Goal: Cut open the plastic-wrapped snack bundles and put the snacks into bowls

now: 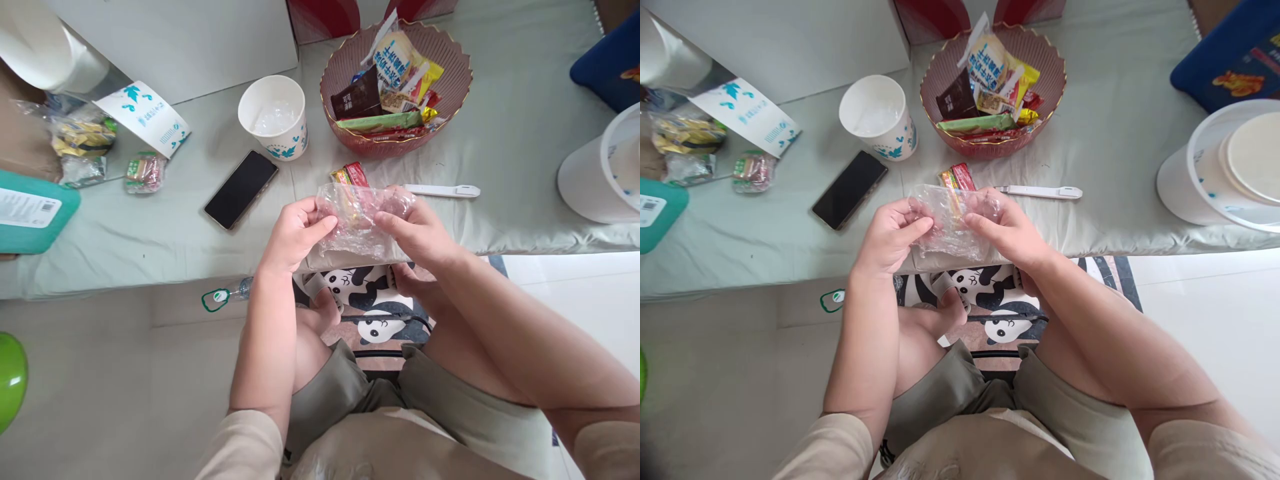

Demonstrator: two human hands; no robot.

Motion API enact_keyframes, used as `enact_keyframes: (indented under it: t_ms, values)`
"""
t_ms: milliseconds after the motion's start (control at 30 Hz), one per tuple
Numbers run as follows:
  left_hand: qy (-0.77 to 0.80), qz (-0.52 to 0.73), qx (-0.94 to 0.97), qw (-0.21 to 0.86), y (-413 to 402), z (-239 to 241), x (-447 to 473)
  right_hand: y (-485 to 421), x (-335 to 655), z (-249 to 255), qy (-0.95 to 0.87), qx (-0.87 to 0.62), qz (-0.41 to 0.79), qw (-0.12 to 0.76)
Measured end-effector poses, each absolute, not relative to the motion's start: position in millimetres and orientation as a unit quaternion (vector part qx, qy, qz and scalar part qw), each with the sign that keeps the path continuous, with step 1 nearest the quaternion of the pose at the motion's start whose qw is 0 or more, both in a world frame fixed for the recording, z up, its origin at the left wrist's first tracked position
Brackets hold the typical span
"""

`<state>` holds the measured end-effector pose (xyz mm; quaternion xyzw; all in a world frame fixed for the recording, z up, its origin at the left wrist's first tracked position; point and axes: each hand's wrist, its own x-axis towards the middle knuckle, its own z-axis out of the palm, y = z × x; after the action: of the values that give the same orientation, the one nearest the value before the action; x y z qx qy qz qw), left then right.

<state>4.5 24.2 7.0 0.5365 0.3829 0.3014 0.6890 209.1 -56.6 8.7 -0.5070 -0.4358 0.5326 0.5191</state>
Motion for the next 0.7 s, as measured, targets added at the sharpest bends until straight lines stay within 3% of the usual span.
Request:
enact_keyframes:
  t_ms: [133, 300, 400, 567, 700]
  values:
    - [0.402, 0.317, 0.521, 0.683, 21.9, 9.9, 5.5, -56.4, 208.6, 6.0, -0.426, -0.501, 0.575, 0.487]
    - [0.386, 0.297, 0.518, 0.704, 20.1, 19.4, 1.5, -56.6, 208.9, 3.4, -0.355, -0.449, 0.593, 0.567]
    - [0.356, 0.323, 0.508, 0.715, 21.3, 21.2, 0.6, -56.1, 212.3, 2.2, -0.351, -0.426, 0.617, 0.561]
    - [0.395, 0.380, 0.563, 0.619, 27.0, 14.3, -1.9, -55.4, 217.5, 2.3, -0.466, -0.539, 0.473, 0.518]
    - [0.372, 0.301, 0.628, 0.613, 24.7, 16.2, -7.9, -56.1, 214.7, 8.9, -0.470, -0.541, 0.450, 0.533]
